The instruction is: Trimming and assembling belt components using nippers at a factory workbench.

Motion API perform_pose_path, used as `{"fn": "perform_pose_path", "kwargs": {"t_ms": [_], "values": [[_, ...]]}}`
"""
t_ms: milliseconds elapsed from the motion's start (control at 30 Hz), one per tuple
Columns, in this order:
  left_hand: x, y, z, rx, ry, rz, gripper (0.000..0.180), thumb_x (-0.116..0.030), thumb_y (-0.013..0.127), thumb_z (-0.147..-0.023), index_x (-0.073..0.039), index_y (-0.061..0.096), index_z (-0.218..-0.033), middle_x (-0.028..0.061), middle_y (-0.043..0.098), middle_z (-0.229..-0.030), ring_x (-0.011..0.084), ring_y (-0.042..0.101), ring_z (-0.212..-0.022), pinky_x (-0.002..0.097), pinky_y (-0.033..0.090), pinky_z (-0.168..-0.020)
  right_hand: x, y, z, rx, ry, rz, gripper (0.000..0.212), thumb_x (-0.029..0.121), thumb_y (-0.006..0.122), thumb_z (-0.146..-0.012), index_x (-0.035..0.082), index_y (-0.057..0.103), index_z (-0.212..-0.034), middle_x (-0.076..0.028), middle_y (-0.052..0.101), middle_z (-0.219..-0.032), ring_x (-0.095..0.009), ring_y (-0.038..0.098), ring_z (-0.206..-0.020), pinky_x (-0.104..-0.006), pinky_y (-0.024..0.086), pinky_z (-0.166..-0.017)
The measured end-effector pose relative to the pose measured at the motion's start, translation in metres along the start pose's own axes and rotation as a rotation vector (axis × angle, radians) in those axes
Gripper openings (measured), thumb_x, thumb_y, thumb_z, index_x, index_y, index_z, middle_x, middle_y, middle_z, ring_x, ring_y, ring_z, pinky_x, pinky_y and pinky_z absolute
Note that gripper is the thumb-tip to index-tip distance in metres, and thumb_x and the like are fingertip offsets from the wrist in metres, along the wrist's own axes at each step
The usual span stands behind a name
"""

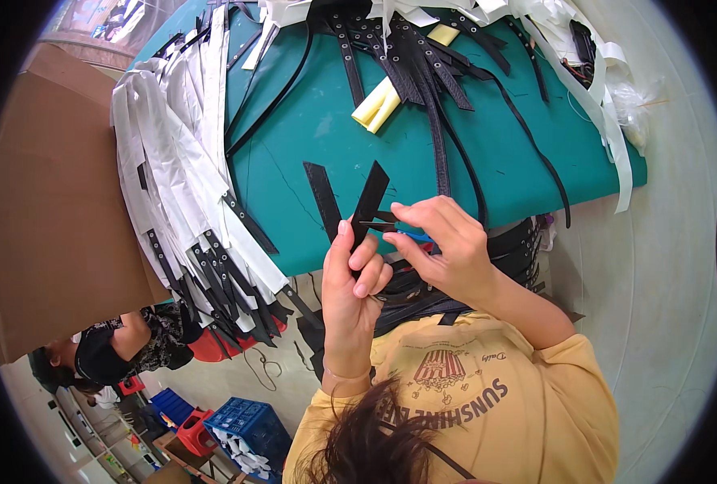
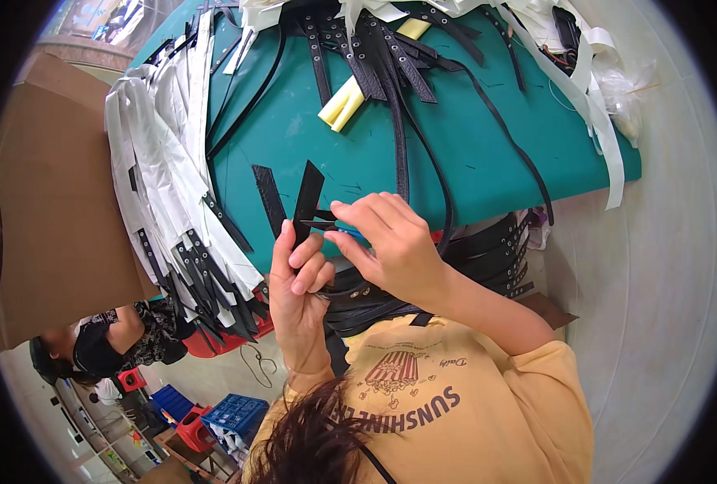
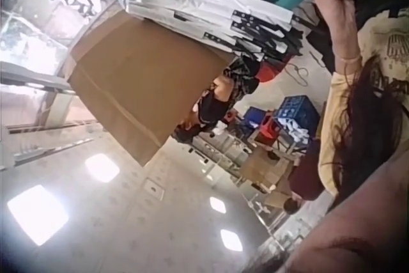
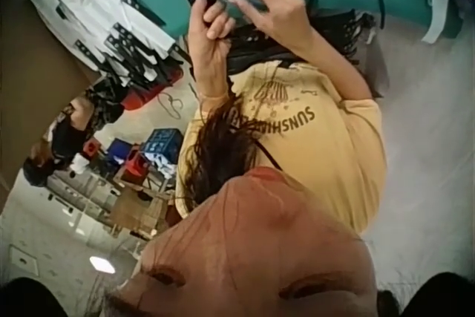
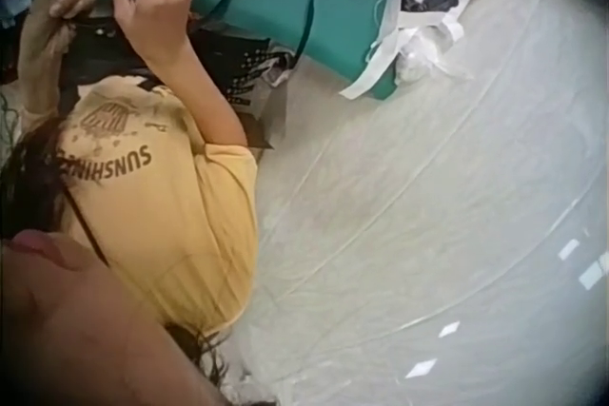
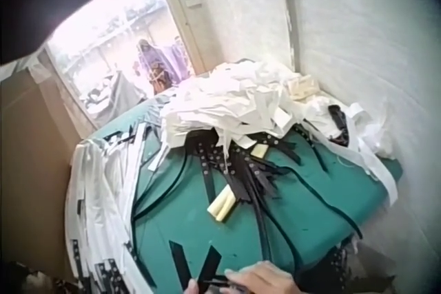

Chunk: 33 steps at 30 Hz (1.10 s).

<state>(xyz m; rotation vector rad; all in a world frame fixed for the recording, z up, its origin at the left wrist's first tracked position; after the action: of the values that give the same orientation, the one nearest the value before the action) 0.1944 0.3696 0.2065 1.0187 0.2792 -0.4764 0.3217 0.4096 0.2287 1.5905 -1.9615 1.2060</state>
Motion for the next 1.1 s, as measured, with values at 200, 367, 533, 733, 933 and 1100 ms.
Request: {"fn": "perform_pose_path", "kwargs": {"t_ms": [200,367,533,733,933,1100], "values": [[0.0,0.004,0.004,-0.024,-0.009,-0.015,0.023,-0.027,0.041,-0.1,-0.007,0.051,-0.101,-0.0078,0.035,-0.061,0.0001,0.028,-0.04,0.0174,0.022,-0.04,-0.005,0.001,-0.002,-0.041,0.068,-0.094,0.029,0.001,0.076,-0.069,-0.002,0.062,-0.094,-0.012,0.064,-0.084,-0.024,0.061,-0.07,-0.0307,0.05,-0.06],[0.001,0.004,0.003,-0.029,-0.012,-0.05,0.021,-0.027,0.041,-0.1,-0.008,0.05,-0.098,-0.0074,0.035,-0.061,0.0003,0.029,-0.041,0.0177,0.022,-0.04,-0.002,-0.001,-0.002,-0.036,0.044,-0.063,0.029,0.002,0.075,-0.069,-0.002,0.062,-0.096,-0.012,0.063,-0.082,-0.024,0.061,-0.07,-0.0306,0.05,-0.06],[0.001,0.003,0.002,-0.041,-0.001,-0.036,0.021,-0.027,0.042,-0.1,-0.009,0.05,-0.097,-0.0071,0.035,-0.061,0.0005,0.029,-0.041,0.018,0.023,-0.04,0.0,-0.001,0.0,-0.04,0.009,-0.023,0.03,0.002,0.076,-0.069,-0.002,0.062,-0.096,-0.013,0.064,-0.084,-0.024,0.061,-0.07,-0.0305,0.05,-0.06],[0.002,0.005,0.006,-0.04,-0.009,-0.085,0.022,-0.029,0.042,-0.099,-0.009,0.05,-0.095,-0.0076,0.035,-0.061,0.0,0.029,-0.041,0.0179,0.022,-0.04,-0.003,-0.001,-0.002,-0.055,0.052,-0.086,0.03,0.001,0.075,-0.069,-0.002,0.063,-0.096,-0.012,0.064,-0.085,-0.022,0.062,-0.071,-0.0298,0.051,-0.06],[0.001,0.008,0.007,-0.008,0.017,-0.144,0.031,-0.03,0.04,-0.1,-0.004,0.052,-0.112,-0.0082,0.034,-0.06,-0.0007,0.029,-0.04,0.0171,0.023,-0.039,0.002,-0.005,-0.004,-0.047,0.043,-0.054,0.027,0.0,0.074,-0.07,-0.001,0.064,-0.095,-0.011,0.063,-0.081,-0.022,0.06,-0.068,-0.0299,0.049,-0.058],[0.0,0.005,0.009,-0.018,0.078,-0.265,0.033,-0.029,0.038,-0.1,-0.004,0.051,-0.118,-0.0079,0.033,-0.059,-0.0009,0.028,-0.039,0.0173,0.023,-0.038,0.005,-0.002,-0.005,-0.007,-0.009,0.031,0.025,0.0,0.074,-0.071,-0.001,0.064,-0.094,-0.01,0.061,-0.079,-0.022,0.058,-0.067,-0.0289,0.047,-0.055]]}}
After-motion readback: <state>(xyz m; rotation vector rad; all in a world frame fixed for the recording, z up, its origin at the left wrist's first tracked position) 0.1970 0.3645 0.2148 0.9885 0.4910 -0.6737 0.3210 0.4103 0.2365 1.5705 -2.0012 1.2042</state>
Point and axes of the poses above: each hand's wrist, its own z-axis away from the middle knuckle, its own y-axis out of the palm, x = y × z, the point moved 5 cm from there along -z, towards the middle knuckle
